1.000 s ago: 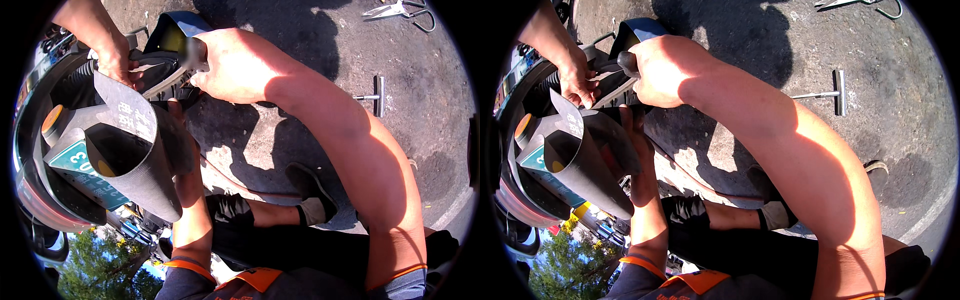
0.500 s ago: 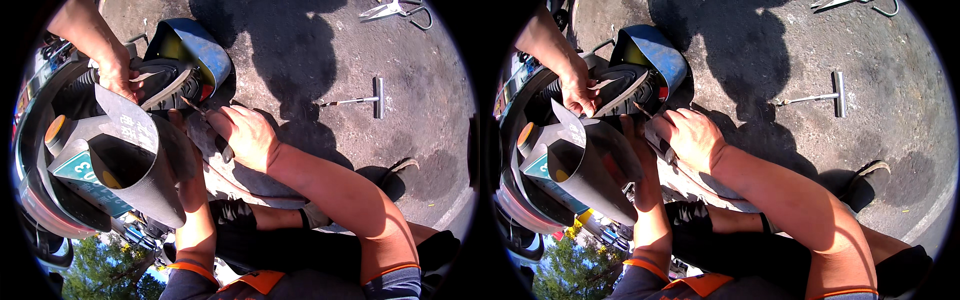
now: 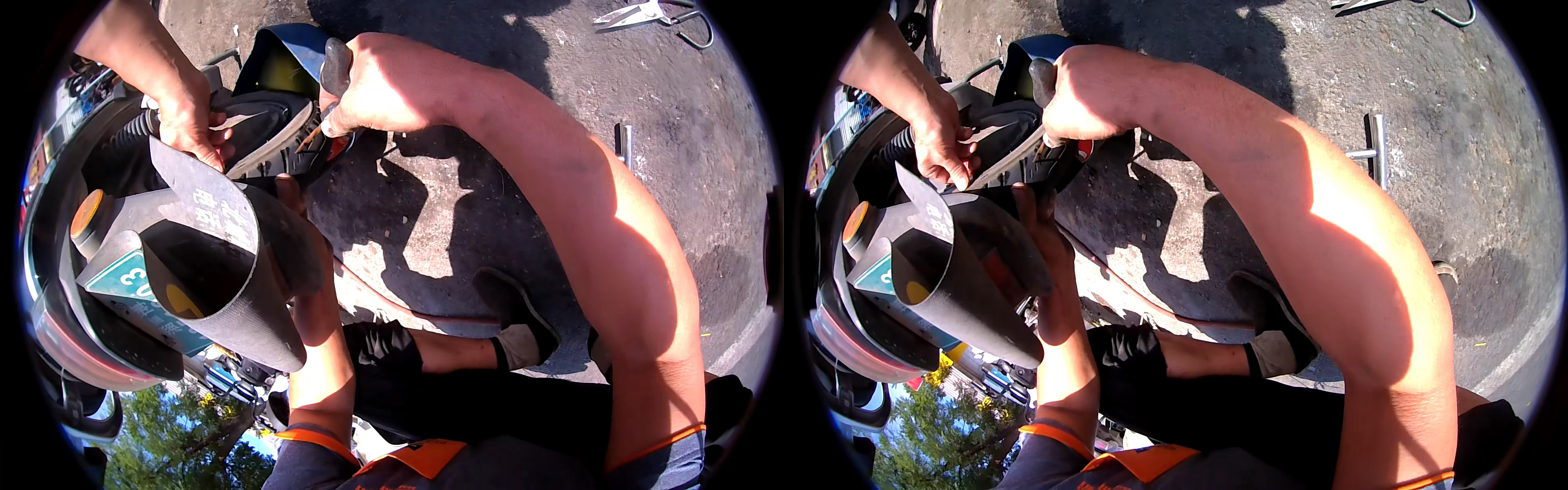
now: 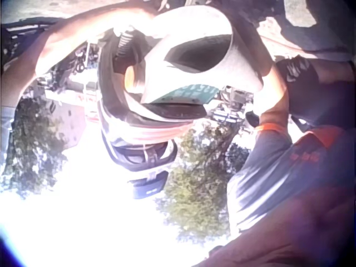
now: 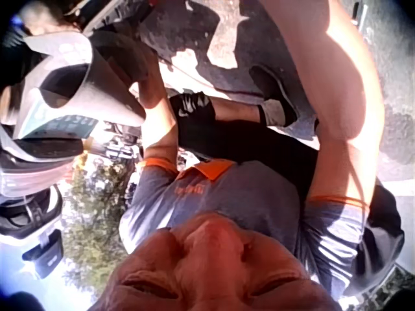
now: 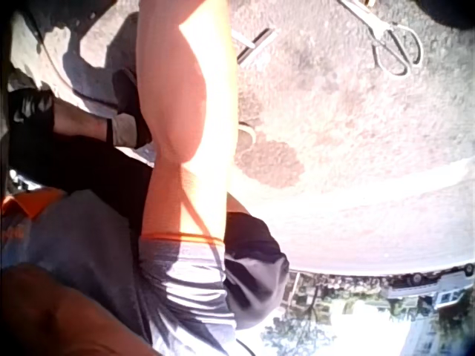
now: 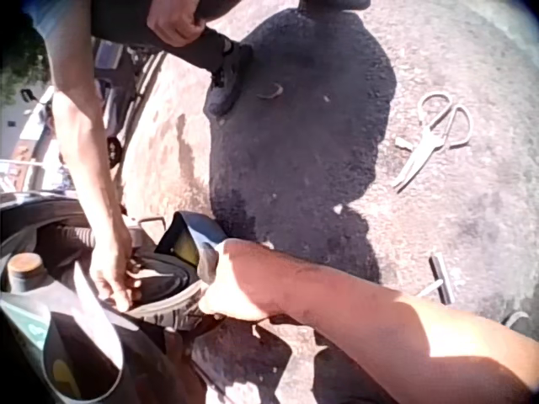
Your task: The person uses a hand tool to manipulate the rim and rubber of a motorcycle tire while another person uses pliers to assist with the repair.
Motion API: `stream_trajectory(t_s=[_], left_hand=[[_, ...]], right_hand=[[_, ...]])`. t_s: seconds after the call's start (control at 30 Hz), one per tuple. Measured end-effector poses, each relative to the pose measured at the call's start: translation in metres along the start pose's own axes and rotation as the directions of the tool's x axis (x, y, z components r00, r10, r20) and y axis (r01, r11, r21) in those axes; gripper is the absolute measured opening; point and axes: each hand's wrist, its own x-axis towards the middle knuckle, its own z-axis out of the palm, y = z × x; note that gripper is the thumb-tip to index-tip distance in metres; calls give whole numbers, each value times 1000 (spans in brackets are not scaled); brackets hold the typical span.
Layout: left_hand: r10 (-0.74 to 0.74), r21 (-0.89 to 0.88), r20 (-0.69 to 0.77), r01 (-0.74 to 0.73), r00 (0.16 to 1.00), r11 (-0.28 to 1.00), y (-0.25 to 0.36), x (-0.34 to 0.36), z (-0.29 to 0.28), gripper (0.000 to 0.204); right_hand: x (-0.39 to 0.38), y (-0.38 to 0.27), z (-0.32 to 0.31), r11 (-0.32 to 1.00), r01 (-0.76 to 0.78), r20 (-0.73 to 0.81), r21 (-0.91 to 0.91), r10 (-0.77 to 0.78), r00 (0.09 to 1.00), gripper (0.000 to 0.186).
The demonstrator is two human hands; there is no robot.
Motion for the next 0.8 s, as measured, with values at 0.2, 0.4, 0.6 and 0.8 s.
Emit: stream_trajectory(t_s=[0.2, 0.4, 0.6, 0.8], left_hand=[[323, 407, 72, -323, 944, 854, -26, 9, -30, 48], [235, 344, 129, -266, 963, 901, -38, 19, -54, 54], [103, 93, 129, -115, 986, 989, 0, -5, -13, 57], [53, 27, 167, -58, 985, 998, 0, -5, 0, 60]], right_hand=[[-13, 16, 27, 977, -137, -28, 164, 143, 989, 24], [-67, 29, 144, 802, 208, -455, 560, 88, 886, 25], [-59, 62, 174, 920, 387, -590, 68, -276, 759, 37], [-56, 50, 198, 920, 387, -624, -55, -334, 706, 52]])
